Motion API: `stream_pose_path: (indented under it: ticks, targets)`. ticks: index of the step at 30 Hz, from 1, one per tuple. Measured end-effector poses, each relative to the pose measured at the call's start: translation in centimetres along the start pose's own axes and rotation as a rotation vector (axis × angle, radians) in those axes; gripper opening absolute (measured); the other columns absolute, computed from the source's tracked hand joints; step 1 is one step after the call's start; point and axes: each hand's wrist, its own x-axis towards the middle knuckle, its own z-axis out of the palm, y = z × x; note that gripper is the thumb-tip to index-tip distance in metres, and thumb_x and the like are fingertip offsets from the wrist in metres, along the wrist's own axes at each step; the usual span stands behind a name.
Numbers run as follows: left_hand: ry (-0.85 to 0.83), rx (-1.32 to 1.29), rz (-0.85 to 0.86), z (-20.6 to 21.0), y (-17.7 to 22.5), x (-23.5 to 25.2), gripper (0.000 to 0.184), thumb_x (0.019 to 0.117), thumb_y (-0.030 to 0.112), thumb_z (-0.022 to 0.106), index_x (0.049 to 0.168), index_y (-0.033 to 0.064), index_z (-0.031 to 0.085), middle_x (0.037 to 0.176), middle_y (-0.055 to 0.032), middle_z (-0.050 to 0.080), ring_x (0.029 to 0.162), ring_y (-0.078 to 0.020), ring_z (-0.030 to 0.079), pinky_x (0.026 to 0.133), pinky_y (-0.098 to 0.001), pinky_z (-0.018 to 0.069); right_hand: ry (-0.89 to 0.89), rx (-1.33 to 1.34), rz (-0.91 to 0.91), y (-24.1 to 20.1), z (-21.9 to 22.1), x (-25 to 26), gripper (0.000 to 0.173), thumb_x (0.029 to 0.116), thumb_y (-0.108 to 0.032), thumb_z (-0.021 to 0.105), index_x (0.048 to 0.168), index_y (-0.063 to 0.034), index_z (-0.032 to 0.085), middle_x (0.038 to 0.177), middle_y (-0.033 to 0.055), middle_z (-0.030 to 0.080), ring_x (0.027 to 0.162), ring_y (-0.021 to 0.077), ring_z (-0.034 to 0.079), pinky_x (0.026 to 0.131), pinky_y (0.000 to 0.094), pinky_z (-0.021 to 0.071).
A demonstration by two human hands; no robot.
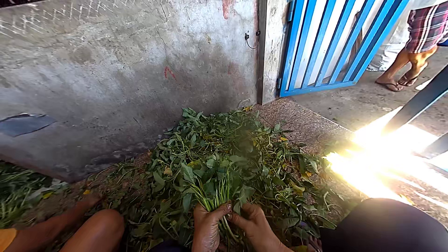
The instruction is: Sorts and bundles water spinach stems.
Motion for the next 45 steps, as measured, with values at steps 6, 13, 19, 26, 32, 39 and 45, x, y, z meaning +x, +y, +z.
stream_pose_path:
  ticks: [6,13,19,26,32,39,45]
  targets:
    - [0.045,-0.022,0.012,-0.1,0.3,-0.2,0.043,0.0627,-0.022,0.077,0.102,-0.0130,0.062,0.088,-0.0231,0.074,0.079,-0.0263,0.075,0.074,-0.0379,0.0640,0.144,0.282,0.142,-0.3,1.0,-0.8,0.018,0.0874,-0.001,0.076,0.104,0.0025,0.072,0.095,0.0105,0.075,0.089,0.0152,0.072,0.085,0.0311,0.0604]
    - [0.064,0.006,0.058,0.3,0.6,-0.6,0.048,0.0592,-0.022,0.078,0.103,-0.0121,0.063,0.087,-0.0211,0.074,0.079,-0.0249,0.075,0.074,-0.0366,0.0645,0.094,0.404,0.181,0.1,0.7,-0.5,0.020,0.0905,-0.002,0.066,0.110,-0.0002,0.067,0.100,0.0096,0.073,0.093,0.0152,0.070,0.086,0.0334,0.0587]
    - [0.072,0.038,0.090,0.1,0.8,-0.5,0.048,0.0597,-0.023,0.078,0.104,-0.0102,0.064,0.088,-0.0174,0.074,0.080,-0.0211,0.075,0.075,-0.0341,0.0643,-0.006,0.337,0.186,-0.3,0.6,-0.2,0.030,0.0939,-0.009,0.069,0.119,0.0023,0.060,0.107,0.0115,0.073,0.101,0.0172,0.071,0.094,0.0348,0.0582]
    - [0.129,0.034,0.101,0.5,0.8,-0.7,0.046,0.0635,-0.022,0.078,0.105,-0.0101,0.062,0.087,-0.0169,0.074,0.079,-0.0209,0.074,0.073,-0.0332,0.0643,0.046,0.277,0.218,-0.3,0.9,-0.3,0.018,0.1010,-0.011,0.056,0.114,-0.0019,0.063,0.098,0.0067,0.072,0.092,0.0120,0.069,0.087,0.0301,0.0576]
    - [0.251,-0.012,0.196,0.1,0.9,-0.1,0.042,0.0690,-0.022,0.075,0.106,-0.0098,0.060,0.085,-0.0154,0.073,0.075,-0.0198,0.074,0.070,-0.0330,0.0642,-0.073,-0.392,0.061,0.8,-1.1,-0.7,0.032,0.1032,-0.023,0.049,0.119,0.0007,0.065,0.103,0.0105,0.070,0.100,0.0156,0.067,0.093,0.0361,0.0537]
    - [0.385,-0.083,0.309,-1.6,2.7,0.3,0.040,0.0718,-0.022,0.073,0.107,-0.0085,0.059,0.084,-0.0132,0.073,0.075,-0.0182,0.074,0.069,-0.0319,0.0649,-0.597,-1.421,0.651,0.0,-6.4,-1.4,0.046,0.0971,-0.034,0.068,0.123,0.0045,0.066,0.126,0.0317,0.064,0.122,0.0518,0.059,0.098,0.0717,0.0453]
    - [0.362,-0.076,0.174,-1.1,1.9,0.4,0.039,0.0698,-0.022,0.077,0.104,-0.0103,0.061,0.083,-0.0178,0.073,0.073,-0.0230,0.074,0.066,-0.0358,0.0646,-0.419,-1.373,0.303,-4.5,-5.2,-0.9,0.037,0.1001,-0.034,0.060,0.112,-0.0002,0.068,0.113,0.0255,0.068,0.107,0.0447,0.067,0.085,0.0623,0.0545]
